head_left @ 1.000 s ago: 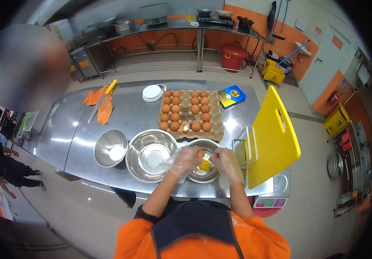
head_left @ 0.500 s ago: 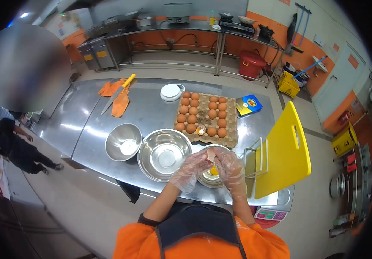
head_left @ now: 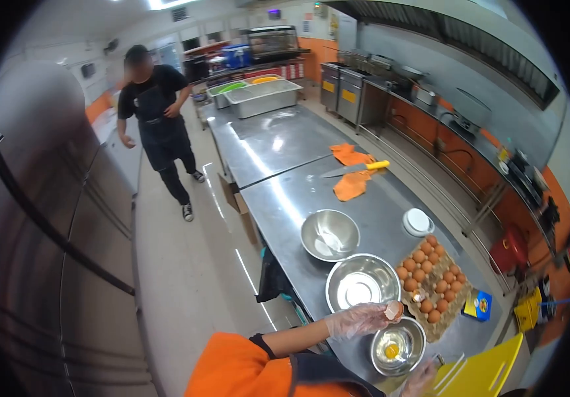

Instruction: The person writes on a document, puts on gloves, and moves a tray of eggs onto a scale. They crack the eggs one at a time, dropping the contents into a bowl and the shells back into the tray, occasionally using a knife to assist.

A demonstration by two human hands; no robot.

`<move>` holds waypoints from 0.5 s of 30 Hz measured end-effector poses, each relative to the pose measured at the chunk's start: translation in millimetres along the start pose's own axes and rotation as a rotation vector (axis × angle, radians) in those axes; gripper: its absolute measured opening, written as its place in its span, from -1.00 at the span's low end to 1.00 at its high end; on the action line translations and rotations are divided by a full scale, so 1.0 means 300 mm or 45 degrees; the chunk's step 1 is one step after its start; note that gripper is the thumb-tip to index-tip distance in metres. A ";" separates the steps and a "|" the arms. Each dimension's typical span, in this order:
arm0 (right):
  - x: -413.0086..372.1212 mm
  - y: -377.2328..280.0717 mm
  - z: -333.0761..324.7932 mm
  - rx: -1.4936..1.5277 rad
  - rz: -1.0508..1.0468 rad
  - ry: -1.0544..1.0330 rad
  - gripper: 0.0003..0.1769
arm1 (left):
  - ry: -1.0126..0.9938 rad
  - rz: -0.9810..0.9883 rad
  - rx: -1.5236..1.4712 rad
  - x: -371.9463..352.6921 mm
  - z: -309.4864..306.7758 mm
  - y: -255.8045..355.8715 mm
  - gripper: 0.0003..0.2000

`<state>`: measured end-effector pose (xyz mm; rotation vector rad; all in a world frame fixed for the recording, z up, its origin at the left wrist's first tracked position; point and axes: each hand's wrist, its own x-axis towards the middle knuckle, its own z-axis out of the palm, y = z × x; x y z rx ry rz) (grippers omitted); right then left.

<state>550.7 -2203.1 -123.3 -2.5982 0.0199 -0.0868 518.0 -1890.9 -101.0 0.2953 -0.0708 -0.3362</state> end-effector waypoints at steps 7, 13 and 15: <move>-0.024 0.181 0.228 0.121 0.283 -0.251 -0.54 | 0.244 0.185 0.002 -0.146 -0.019 0.091 -0.56; -0.155 0.113 0.209 0.735 0.600 -0.269 -0.44 | 0.391 0.409 0.201 -0.192 -0.070 0.134 -0.52; -0.175 0.089 0.202 0.705 0.644 -0.327 -0.45 | 0.460 0.407 0.191 -0.205 -0.003 0.179 -0.53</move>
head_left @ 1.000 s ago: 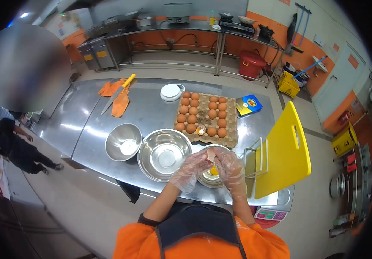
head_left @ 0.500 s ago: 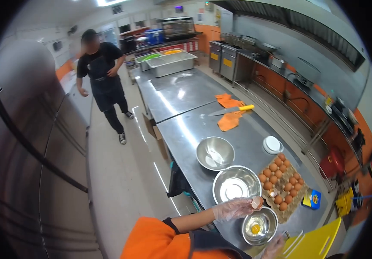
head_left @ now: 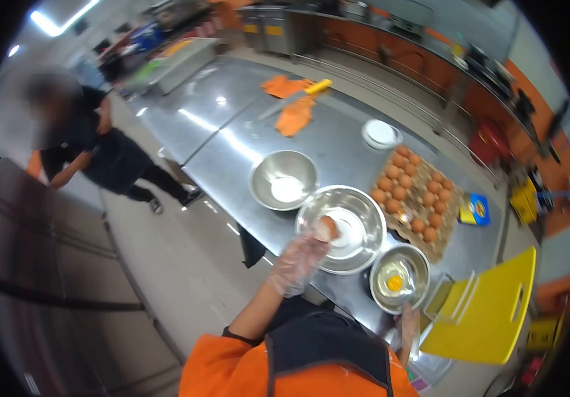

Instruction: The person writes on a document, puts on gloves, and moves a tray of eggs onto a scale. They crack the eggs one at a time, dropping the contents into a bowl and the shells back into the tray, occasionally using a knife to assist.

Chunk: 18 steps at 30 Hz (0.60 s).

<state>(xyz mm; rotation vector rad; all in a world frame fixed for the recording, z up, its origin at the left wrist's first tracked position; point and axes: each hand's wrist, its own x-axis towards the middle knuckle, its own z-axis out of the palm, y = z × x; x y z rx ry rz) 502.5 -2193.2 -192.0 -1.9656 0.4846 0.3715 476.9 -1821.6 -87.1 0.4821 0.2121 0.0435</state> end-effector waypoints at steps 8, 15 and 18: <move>-0.059 -0.111 -0.098 -0.092 -0.065 0.043 -0.52 | 0.029 0.212 -0.091 0.015 -0.025 0.099 -0.52; -0.116 -0.353 -0.107 -0.361 -0.628 0.310 -0.49 | -0.082 0.345 -0.291 0.046 -0.078 0.126 -0.56; -0.130 -0.478 -0.064 -0.496 -0.559 0.212 -0.47 | -0.064 0.321 -0.366 0.045 -0.081 0.129 -0.57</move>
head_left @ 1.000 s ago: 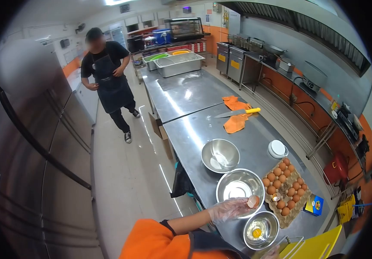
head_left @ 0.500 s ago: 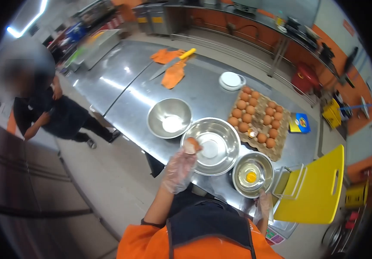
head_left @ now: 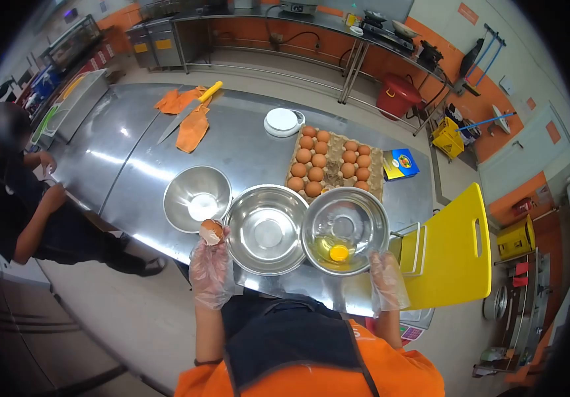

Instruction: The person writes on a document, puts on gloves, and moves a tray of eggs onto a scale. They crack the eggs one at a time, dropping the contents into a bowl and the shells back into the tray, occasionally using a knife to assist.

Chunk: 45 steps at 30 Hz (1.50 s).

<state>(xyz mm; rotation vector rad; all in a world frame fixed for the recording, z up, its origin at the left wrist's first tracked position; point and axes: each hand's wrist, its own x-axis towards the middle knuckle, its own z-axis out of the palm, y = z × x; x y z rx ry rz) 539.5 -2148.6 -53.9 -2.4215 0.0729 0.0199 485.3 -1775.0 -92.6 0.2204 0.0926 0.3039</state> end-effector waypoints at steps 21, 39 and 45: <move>0.189 -0.173 0.437 0.107 -0.885 0.324 -0.93 | -0.030 0.129 -0.153 -0.114 -0.027 0.084 -0.56; 0.217 -0.342 0.230 0.303 -1.168 0.465 -0.66 | -0.042 0.172 -0.056 -0.144 -0.039 0.094 -0.55; 0.271 -0.161 0.421 0.861 -0.774 0.316 -0.64 | -0.054 0.123 -0.084 -0.141 -0.039 0.081 -0.54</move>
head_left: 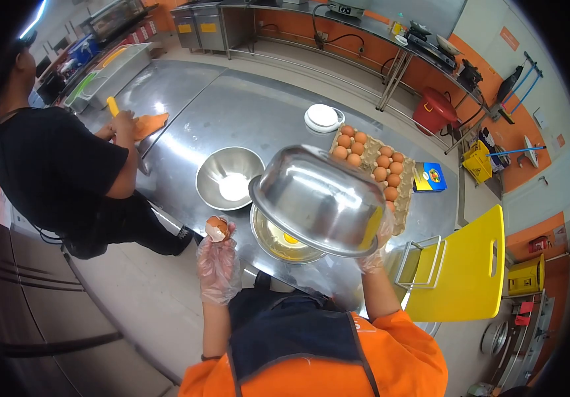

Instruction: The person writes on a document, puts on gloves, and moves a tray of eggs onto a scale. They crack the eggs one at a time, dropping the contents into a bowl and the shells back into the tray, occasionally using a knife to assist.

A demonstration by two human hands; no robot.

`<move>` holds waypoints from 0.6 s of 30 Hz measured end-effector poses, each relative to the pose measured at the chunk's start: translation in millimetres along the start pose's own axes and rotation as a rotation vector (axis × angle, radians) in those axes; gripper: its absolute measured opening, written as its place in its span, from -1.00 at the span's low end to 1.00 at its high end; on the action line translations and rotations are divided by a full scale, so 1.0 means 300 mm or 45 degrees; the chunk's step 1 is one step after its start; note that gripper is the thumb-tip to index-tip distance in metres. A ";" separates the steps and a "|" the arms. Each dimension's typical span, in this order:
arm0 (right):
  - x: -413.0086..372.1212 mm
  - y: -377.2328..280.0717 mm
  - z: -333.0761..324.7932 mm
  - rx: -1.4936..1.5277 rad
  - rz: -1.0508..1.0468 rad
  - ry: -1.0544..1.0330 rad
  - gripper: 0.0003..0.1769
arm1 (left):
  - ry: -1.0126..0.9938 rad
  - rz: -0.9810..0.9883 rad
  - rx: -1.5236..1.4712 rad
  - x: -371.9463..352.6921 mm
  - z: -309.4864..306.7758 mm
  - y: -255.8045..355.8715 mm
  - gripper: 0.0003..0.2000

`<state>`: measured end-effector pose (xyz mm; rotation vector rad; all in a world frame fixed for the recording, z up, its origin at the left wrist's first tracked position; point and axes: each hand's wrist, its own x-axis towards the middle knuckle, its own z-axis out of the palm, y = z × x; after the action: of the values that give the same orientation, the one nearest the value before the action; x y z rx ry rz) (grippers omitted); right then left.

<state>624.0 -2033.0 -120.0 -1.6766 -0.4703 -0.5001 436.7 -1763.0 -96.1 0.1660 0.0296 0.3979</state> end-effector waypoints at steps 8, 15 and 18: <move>-0.110 -0.119 0.068 -0.487 -0.030 -0.179 -0.89 | -0.010 -0.057 -0.025 0.021 -0.003 -0.050 -0.58; -0.113 -0.055 -0.008 0.064 1.173 -0.086 -0.54 | -0.011 -0.274 0.032 0.071 0.032 -0.151 -0.58; -0.085 -0.165 -0.124 0.335 1.551 -0.170 -0.57 | -0.003 -0.448 0.021 0.102 0.066 -0.216 -0.57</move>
<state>572.7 -2062.9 -89.0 -1.4339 0.4106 0.5483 490.9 -1813.1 -87.3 0.1740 0.0585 0.0467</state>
